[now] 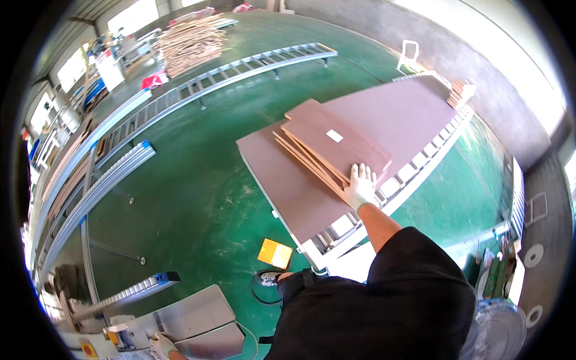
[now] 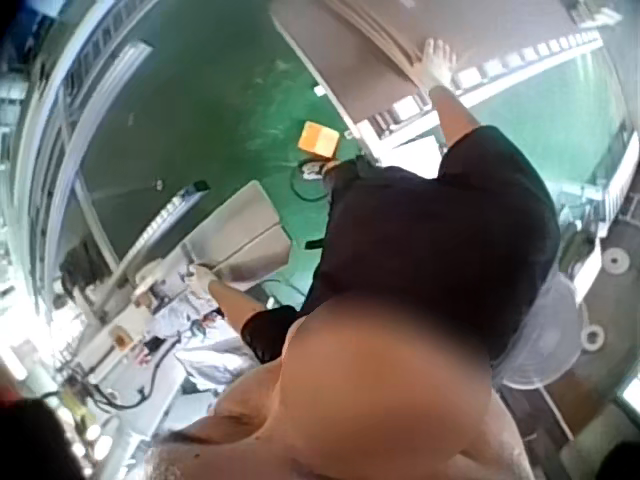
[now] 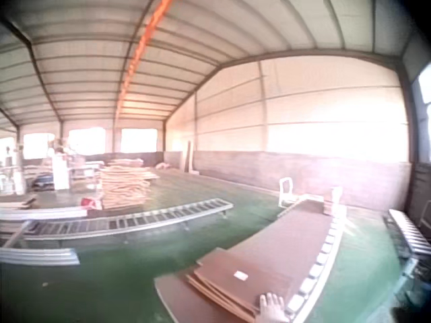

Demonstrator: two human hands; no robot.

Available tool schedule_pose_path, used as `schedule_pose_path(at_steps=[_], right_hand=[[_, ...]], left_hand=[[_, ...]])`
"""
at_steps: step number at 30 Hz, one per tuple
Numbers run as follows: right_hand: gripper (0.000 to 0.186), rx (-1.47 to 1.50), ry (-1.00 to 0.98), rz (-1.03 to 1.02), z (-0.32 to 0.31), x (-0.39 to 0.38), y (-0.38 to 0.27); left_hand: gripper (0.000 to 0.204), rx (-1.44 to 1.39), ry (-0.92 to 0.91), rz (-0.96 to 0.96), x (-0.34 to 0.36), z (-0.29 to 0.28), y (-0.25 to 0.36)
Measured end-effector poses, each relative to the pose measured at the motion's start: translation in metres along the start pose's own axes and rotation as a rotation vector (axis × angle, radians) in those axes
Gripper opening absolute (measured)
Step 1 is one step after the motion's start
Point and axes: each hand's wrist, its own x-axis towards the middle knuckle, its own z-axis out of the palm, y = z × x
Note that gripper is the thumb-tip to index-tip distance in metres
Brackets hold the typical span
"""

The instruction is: The person feeds wooden boards into an edge-banding machine, threads an edge-banding strip into the machine feeder, continues running boards through the machine, and stacks the finished boards onto a table by hand.

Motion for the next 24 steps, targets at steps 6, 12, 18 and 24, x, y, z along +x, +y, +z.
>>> schedule_pose_path(at_steps=[6, 12, 18, 24], right_hand=[[0.07, -0.038, 0.013, 0.013, 0.009, -0.007, 0.01], [0.068, -0.071, -0.019, -0.044, 0.0, -0.029, 0.006], [0.06, 0.474, 0.257, 0.413, 0.007, -0.006, 0.051], [0.061, 1.238, -0.136, 0.869, 0.043, 0.012, 0.072]], left_hand=[[0.075, 0.008, -0.147, -0.028, -0.012, -0.008, 0.001], [0.06, 0.1, -0.094, -0.122, -0.029, -0.026, 0.009], [0.059, 0.132, -0.1, -0.069, -0.025, -0.027, 0.007], [0.072, 0.124, -0.122, 0.04, -0.017, -0.019, 0.0]])
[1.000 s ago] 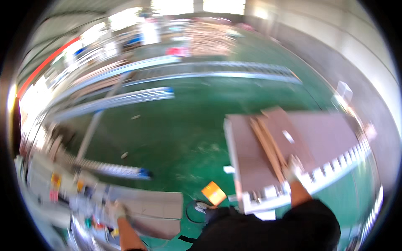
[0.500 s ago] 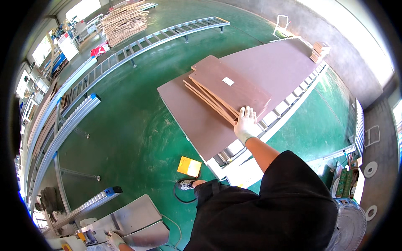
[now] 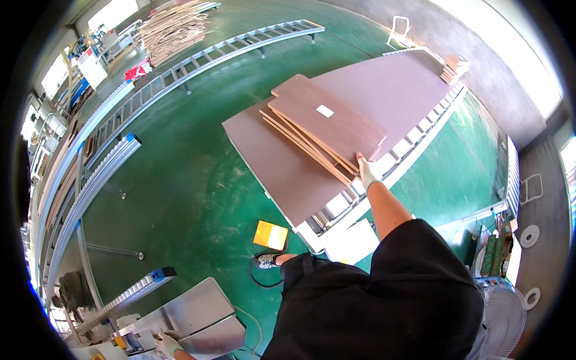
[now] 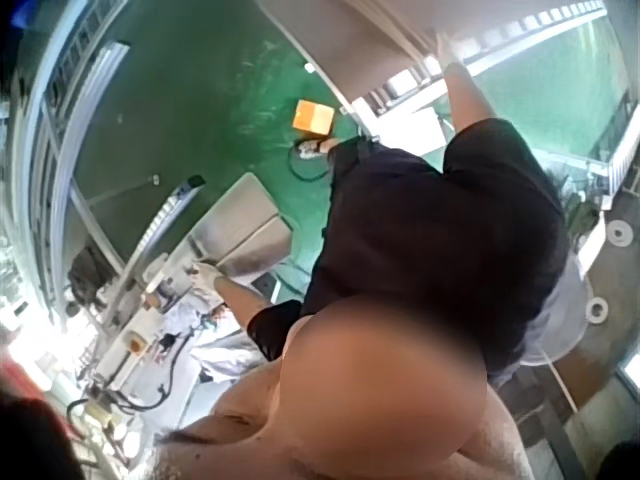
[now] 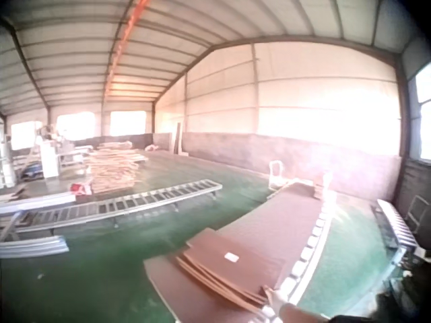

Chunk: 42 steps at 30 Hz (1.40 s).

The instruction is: The person feeds wooden boards into an edge-banding machine, threads an edge-banding strip into the machine feeder, continues running boards through the machine, and stacks the finished boards onto a table by hand.

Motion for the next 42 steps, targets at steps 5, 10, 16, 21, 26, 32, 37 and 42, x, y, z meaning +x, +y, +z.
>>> schedule_pose_path(at_steps=[5, 10, 16, 21, 26, 32, 37, 42], right_hand=[[0.045, 0.102, -0.153, 0.031, -0.013, 0.025, 0.004], [0.03, 0.133, -0.253, 0.088, -0.017, 0.025, 0.013], [0.019, 0.47, -0.422, 0.294, -0.027, -0.05, 0.058], [0.017, 0.849, -0.34, 0.235, -0.03, -0.071, 0.044], [0.012, 0.879, -0.229, 0.247, -0.062, 0.013, 0.053], [0.025, 0.655, -0.728, 0.243, -0.056, -0.037, 0.028], [0.033, 0.606, -0.865, -0.014, 0.006, -0.083, -0.02], [0.034, 0.596, -0.872, -0.035, 0.047, -0.197, -0.046]], left_hand=[[0.071, 0.065, -0.021, 0.043, -0.003, -0.006, 0.007], [0.067, 0.108, 0.032, 0.04, 0.012, 0.01, -0.012], [0.06, -0.032, -0.004, -0.102, -0.013, -0.013, 0.015], [0.06, -0.021, 0.05, -0.132, -0.011, -0.01, 0.002], [0.059, -0.102, 0.033, -0.081, -0.007, -0.004, 0.025], [0.054, -0.181, -0.032, -0.048, 0.006, 0.017, 0.001], [0.031, -0.794, 0.295, 0.574, -0.029, -0.015, 0.101], [0.044, -0.85, -0.458, 1.202, -0.164, -0.085, 0.241]])
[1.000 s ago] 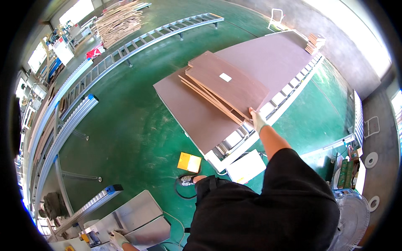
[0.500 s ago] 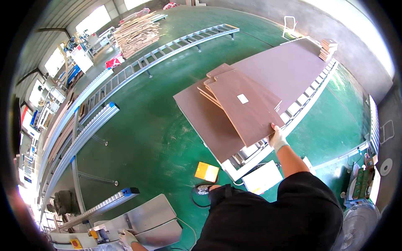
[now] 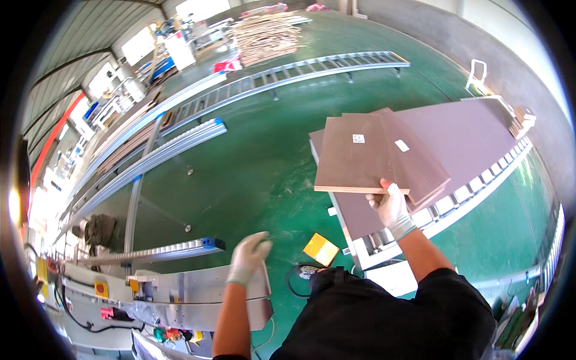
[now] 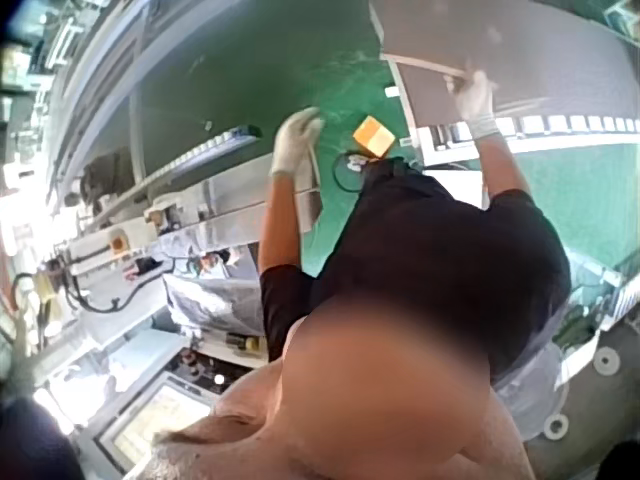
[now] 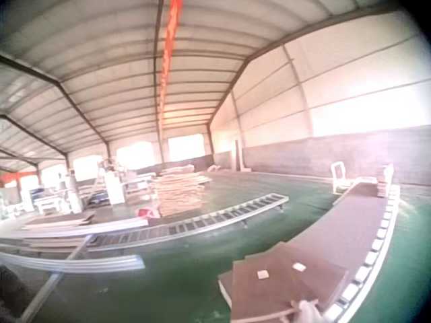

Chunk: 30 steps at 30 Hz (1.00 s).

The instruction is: The person feeds wooden boards into an edge-banding machine, threads an edge-banding strip into the machine feeder, continues running boards through the machine, and stacks the finished boards onto a table by hand.

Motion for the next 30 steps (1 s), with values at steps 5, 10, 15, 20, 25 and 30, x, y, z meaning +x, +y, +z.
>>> schedule_pose_path(at_steps=[5, 10, 15, 20, 25, 30], right_hand=[[0.032, 0.015, -0.264, 0.123, 0.065, -0.014, 0.071], [0.033, 0.022, -0.403, 0.381, 0.126, -0.041, 0.126], [0.042, -0.128, -0.749, 0.39, 0.174, -0.043, 0.15], [0.079, -0.336, -1.191, 0.593, 0.194, -0.024, 0.182], [0.083, -0.134, -1.135, 0.916, 0.225, 0.013, 0.206], [0.074, -0.414, -1.037, 0.957, 0.286, 0.039, 0.257]], left_hand=[[0.063, -1.061, 0.063, 0.041, 0.01, 0.07, 0.088], [0.047, -1.501, 0.518, -0.181, 0.027, 0.057, 0.08], [0.03, -1.471, 0.817, -0.282, 0.013, 0.01, 0.066], [0.035, -1.575, 0.949, -0.283, -0.045, -0.036, 0.026], [0.038, -1.383, 1.129, -0.233, -0.093, -0.068, 0.017], [0.034, -1.25, 1.005, -0.377, -0.133, -0.074, 0.015]])
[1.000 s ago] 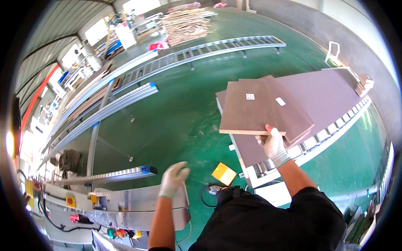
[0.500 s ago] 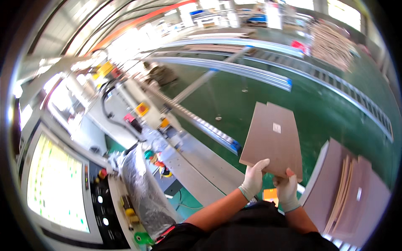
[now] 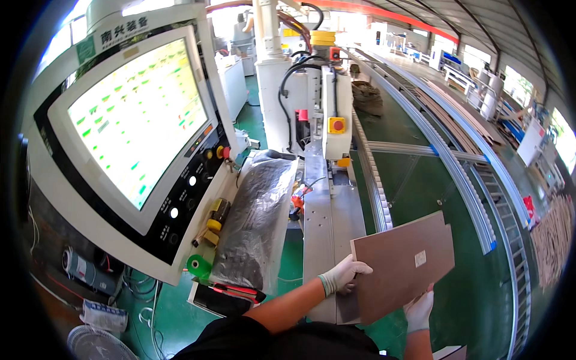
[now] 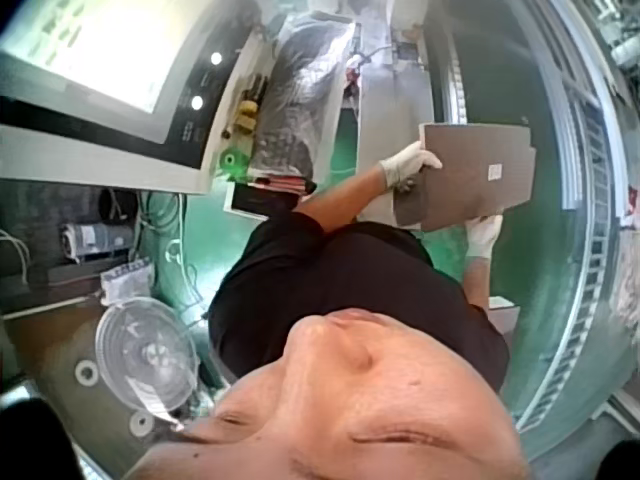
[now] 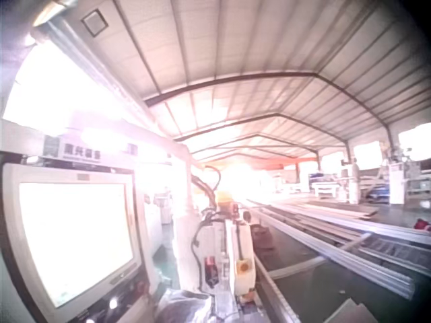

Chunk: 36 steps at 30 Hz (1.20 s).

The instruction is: The person feeds wooden boards into an edge-banding machine, threads an edge-banding strip into the machine feeder, continues running boards through the machine, and stacks the finished boards onto a table by hand.

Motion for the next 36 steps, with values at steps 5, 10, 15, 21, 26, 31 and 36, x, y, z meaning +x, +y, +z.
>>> schedule_pose_path(at_steps=[5, 10, 15, 21, 26, 31, 36], right_hand=[[0.073, -0.059, 0.007, 0.02, -0.043, 0.087, 0.016], [0.073, 0.025, 0.195, 0.063, -0.088, 0.119, 0.065], [0.073, 0.161, 0.245, 0.039, -0.065, 0.114, 0.077], [0.072, 0.068, 0.193, -0.12, -0.066, 0.129, 0.08], [0.065, 0.187, 0.306, -0.082, -0.022, 0.137, 0.081], [0.05, 0.039, 0.422, -0.057, 0.001, 0.132, 0.075], [0.042, -0.462, 0.35, 0.141, 0.025, 0.146, 0.045]], left_hand=[[0.031, 0.099, 0.043, 0.072, 0.028, -0.022, -0.03], [0.037, -0.042, 0.471, 0.295, 0.044, -0.034, -0.05], [0.055, 0.914, 0.951, 0.385, 0.048, -0.06, -0.058], [0.06, 1.435, 0.728, 0.327, 0.045, -0.073, -0.067], [0.065, 1.649, 0.591, 0.212, 0.048, -0.091, -0.059], [0.068, 1.775, 0.528, 0.155, 0.071, -0.114, -0.041], [0.075, 1.817, 0.579, 0.076, 0.084, -0.119, -0.023]])
